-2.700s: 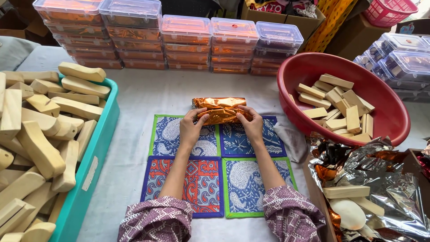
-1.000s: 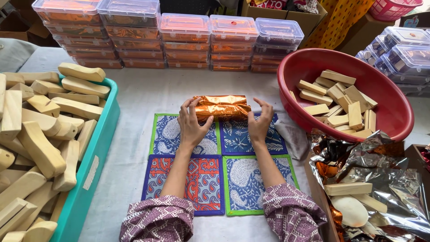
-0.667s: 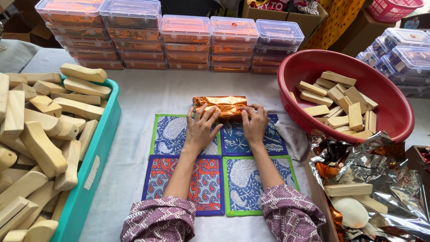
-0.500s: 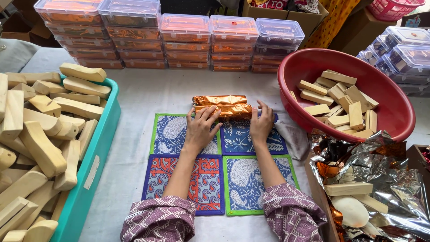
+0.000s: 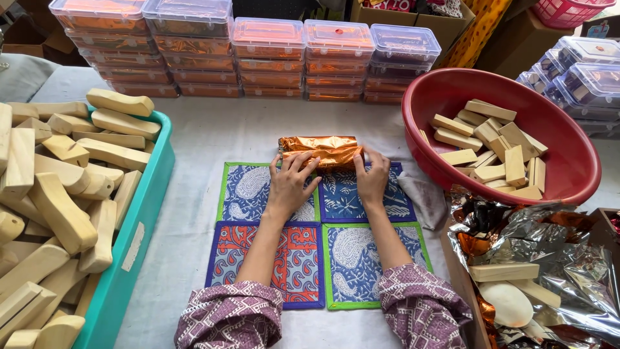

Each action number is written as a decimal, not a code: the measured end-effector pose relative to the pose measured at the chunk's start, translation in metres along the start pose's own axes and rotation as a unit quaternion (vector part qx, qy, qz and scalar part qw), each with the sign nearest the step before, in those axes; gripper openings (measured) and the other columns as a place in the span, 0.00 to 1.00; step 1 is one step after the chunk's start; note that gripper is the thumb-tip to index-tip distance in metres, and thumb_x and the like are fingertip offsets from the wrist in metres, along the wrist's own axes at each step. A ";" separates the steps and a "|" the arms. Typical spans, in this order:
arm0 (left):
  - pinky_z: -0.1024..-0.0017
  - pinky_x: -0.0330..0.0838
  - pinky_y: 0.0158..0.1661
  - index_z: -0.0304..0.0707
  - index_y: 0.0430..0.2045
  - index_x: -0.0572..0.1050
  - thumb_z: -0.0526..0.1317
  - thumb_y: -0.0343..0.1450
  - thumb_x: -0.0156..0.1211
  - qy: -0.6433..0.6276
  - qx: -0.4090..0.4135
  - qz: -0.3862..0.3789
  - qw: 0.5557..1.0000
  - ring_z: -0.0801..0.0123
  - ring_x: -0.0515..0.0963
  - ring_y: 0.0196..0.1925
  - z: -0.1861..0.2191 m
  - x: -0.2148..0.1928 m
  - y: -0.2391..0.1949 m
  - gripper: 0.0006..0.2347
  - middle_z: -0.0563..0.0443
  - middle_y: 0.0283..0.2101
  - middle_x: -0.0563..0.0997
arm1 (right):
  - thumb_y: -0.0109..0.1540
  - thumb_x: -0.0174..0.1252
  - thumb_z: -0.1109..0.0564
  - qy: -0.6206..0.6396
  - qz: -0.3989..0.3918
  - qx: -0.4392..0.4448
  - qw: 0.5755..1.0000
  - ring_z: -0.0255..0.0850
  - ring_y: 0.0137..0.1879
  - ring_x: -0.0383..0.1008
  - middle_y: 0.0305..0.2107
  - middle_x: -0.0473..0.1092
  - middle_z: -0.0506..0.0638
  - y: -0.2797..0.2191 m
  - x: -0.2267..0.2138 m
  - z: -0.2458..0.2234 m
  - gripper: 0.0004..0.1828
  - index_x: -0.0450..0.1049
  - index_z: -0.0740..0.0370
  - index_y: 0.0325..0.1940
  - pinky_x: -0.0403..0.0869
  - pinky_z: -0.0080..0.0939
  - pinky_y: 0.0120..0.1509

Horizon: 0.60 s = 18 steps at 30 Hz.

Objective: Cleaning wooden blocks with a cloth, wrapping them in orange foil, and placing them into a plastic storage container.

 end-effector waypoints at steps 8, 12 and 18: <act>0.48 0.48 0.68 0.43 0.65 0.69 0.57 0.70 0.63 -0.044 0.009 0.049 0.998 0.62 0.68 0.64 0.003 -0.012 0.004 0.30 0.50 0.59 0.72 | 0.68 0.54 0.60 -0.030 0.109 -0.184 0.976 0.45 0.65 0.67 0.55 0.72 0.52 -0.013 -0.024 -0.045 0.16 0.76 0.59 0.59 0.64 0.47 0.73; 0.51 0.48 0.72 0.50 0.63 0.69 0.54 0.73 0.61 0.044 -0.006 0.038 0.998 0.71 0.68 0.67 -0.007 0.007 -0.002 0.24 0.57 0.62 0.72 | 0.62 0.59 0.59 -0.120 0.036 -0.242 0.962 0.46 0.60 0.66 0.49 0.72 0.48 -0.021 -0.018 -0.071 0.12 0.79 0.54 0.49 0.63 0.46 0.64; 0.55 0.53 0.70 0.47 0.55 0.69 0.55 0.76 0.59 -0.009 -0.029 0.130 0.991 0.65 0.69 0.63 -0.003 -0.020 0.004 0.19 0.52 0.57 0.69 | 0.64 0.57 0.61 -0.048 0.121 -0.200 0.971 0.45 0.57 0.66 0.48 0.68 0.51 -0.018 -0.033 -0.066 0.11 0.75 0.57 0.52 0.63 0.49 0.64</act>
Point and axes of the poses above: each hand's wrist, its own y-axis towards the middle knuckle, its own x-axis out of the palm, z = x × y, the point moved 5 cm from there along y, towards the middle knuckle
